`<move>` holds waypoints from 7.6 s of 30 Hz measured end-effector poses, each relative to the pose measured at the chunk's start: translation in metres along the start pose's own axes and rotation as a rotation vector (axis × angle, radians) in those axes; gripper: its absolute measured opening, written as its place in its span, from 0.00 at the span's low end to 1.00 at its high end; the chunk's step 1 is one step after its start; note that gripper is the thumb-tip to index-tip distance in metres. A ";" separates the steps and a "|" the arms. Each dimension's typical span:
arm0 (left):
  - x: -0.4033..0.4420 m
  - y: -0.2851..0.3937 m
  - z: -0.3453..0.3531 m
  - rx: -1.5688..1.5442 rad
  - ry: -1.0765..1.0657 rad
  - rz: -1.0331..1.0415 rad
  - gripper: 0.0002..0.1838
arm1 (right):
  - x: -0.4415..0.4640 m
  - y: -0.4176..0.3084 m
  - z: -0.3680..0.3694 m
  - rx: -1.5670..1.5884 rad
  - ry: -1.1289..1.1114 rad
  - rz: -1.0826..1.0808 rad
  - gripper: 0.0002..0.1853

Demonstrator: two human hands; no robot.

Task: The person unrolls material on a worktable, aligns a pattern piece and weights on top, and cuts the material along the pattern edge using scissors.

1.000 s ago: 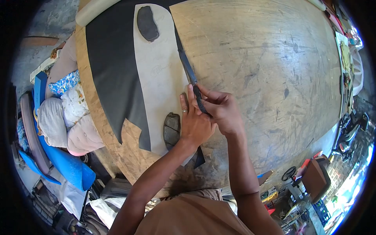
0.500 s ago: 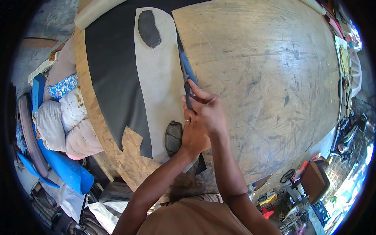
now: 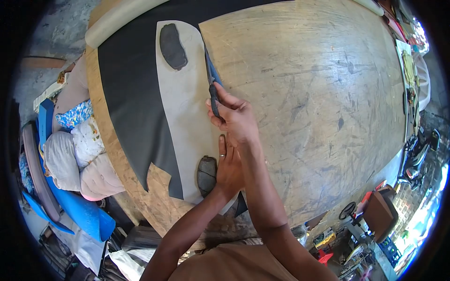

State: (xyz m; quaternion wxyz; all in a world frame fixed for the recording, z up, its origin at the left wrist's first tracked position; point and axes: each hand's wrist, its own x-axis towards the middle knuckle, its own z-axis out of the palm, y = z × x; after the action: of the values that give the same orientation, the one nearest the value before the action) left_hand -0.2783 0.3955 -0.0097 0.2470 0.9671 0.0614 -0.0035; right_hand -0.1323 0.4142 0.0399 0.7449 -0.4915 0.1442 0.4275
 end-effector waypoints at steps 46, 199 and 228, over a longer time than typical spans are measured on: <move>0.216 -0.217 -0.126 0.006 0.534 -0.005 0.18 | 0.051 -0.040 -0.029 -0.029 -0.127 0.094 0.26; -0.207 -0.118 -0.116 -0.961 0.005 -0.812 0.19 | -0.323 0.325 0.001 0.087 -0.023 0.078 0.36; -0.212 -0.135 -0.109 -1.146 -0.163 -0.702 0.13 | -0.270 0.297 0.012 0.131 0.067 0.070 0.32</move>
State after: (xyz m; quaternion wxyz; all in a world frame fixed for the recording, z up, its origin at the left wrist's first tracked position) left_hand -0.5074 0.5402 0.0295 0.7089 0.6025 0.3453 -0.1232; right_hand -0.5262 0.3357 0.0357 0.7548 -0.4504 0.2141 0.4261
